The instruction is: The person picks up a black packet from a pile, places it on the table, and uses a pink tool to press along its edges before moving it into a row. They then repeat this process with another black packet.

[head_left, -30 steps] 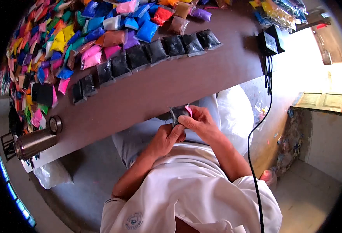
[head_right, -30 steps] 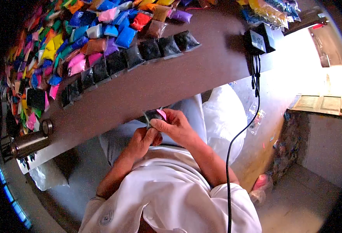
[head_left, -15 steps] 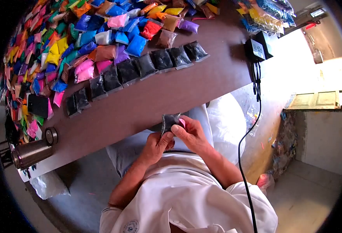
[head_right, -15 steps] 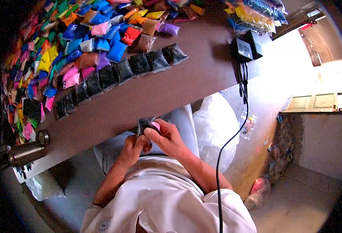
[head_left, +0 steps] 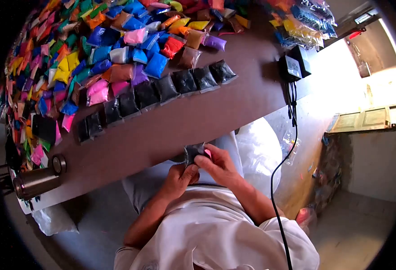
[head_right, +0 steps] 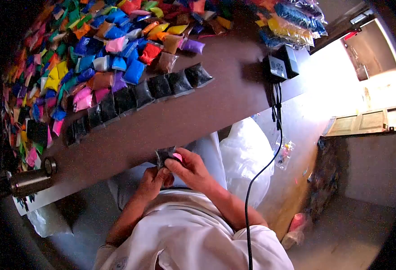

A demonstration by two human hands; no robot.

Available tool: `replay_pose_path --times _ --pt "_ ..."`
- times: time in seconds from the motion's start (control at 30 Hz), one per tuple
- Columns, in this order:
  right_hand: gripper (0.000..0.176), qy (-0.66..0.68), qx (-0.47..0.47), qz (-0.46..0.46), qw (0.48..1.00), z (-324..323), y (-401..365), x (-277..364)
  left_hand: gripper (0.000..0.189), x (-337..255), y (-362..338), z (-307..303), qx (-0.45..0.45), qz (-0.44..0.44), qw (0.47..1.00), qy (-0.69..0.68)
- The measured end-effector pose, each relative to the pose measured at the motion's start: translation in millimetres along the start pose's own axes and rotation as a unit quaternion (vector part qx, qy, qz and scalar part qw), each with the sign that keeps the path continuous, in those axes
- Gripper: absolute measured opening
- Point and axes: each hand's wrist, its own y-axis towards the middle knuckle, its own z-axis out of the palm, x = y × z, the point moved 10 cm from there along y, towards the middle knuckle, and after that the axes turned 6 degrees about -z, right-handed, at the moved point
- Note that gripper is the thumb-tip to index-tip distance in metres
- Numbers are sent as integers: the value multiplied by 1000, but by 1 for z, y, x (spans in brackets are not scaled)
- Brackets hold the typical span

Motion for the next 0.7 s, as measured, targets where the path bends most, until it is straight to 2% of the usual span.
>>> replay_pose_path --times 0.07,0.13,0.2,0.23,0.3,0.33,0.4,0.47,0.53,0.6,0.7 --pt "13 -25 30 -20 999 6 1 12 43 2 3 1 0 -17 999 32" --pt "10 -51 14 -39 998 -1 3 15 45 -4 5 6 13 2 1000 17" --pt "14 -99 -115 -152 977 -35 9 30 47 0 8 4 0 -14 1000 19" --pt "17 -168 -155 -198 953 -50 12 42 47 3 8 3 0 -14 1000 18" --pt "20 -213 -222 -228 924 -72 18 62 47 6 6 0 -3 0 1000 26" --pt "21 -291 -268 -263 880 -83 19 71 47 4 5 0 -3 -1 1000 26" --pt "23 -327 -331 -289 837 -101 27 86 46 -3 -1 -9 -44 3 999 19" --pt "24 -384 -349 -279 808 -119 42 95 47 -1 -3 -18 -59 5 998 28" --pt "26 -381 -382 -263 800 -135 56 106 46 -21 -7 -24 -86 42 995 25" --pt "32 -439 -463 -284 716 -144 54 128 45 -34 -10 -31 -89 49 995 21" --pt "36 -432 -457 -249 737 -167 74 126 43 -64 -13 -49 -120 89 988 50"
